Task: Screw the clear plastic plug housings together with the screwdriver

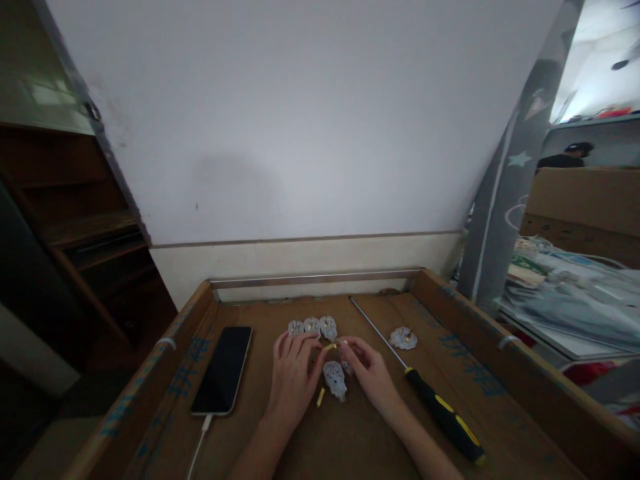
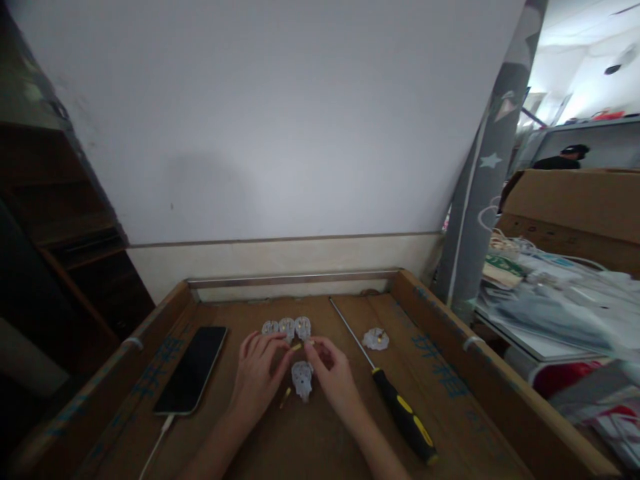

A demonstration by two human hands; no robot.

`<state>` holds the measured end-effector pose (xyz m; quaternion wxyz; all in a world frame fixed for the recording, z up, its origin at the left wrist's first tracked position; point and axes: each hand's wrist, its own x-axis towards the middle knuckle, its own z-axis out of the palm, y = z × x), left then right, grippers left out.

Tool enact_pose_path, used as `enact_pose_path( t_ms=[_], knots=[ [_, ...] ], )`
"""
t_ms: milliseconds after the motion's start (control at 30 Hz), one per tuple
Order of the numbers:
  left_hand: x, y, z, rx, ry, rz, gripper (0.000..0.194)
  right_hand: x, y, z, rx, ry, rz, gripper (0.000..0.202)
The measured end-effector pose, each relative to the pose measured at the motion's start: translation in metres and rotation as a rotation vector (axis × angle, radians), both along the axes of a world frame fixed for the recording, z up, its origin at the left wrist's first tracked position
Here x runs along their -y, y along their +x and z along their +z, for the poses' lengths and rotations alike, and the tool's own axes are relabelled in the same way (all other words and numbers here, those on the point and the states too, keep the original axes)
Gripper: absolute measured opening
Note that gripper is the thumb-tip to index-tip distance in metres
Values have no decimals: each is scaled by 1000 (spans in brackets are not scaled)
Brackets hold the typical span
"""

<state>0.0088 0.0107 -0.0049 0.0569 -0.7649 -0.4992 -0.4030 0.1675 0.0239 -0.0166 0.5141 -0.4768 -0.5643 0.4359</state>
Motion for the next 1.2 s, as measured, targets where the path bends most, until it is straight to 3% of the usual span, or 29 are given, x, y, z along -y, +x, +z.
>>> enact_pose_path(
  t_ms=[167,333,633,800,967,1067,1200],
  knots=[
    [-5,0,-4,-41,-83,99,4,5,-1,-1,22,16,13,47],
    [0,3,0,-32,-50,-23,19,7,-3,-6,85,50,39,45],
    [5,4,5,-10,52,-31,8,7,-5,-7,152,65,55,43],
    [3,2,5,-3,44,17,6,4,-1,-2,131,71,-27,46],
    [-3,1,0,-31,-116,30,9,4,2,1,127,73,-132,48],
    [2,-2,2,115,-159,-50,16,5,2,3,147,83,-161,48],
    [19,2,16,578,-154,-200,25,5,3,4,167,91,-182,47]
  ],
)
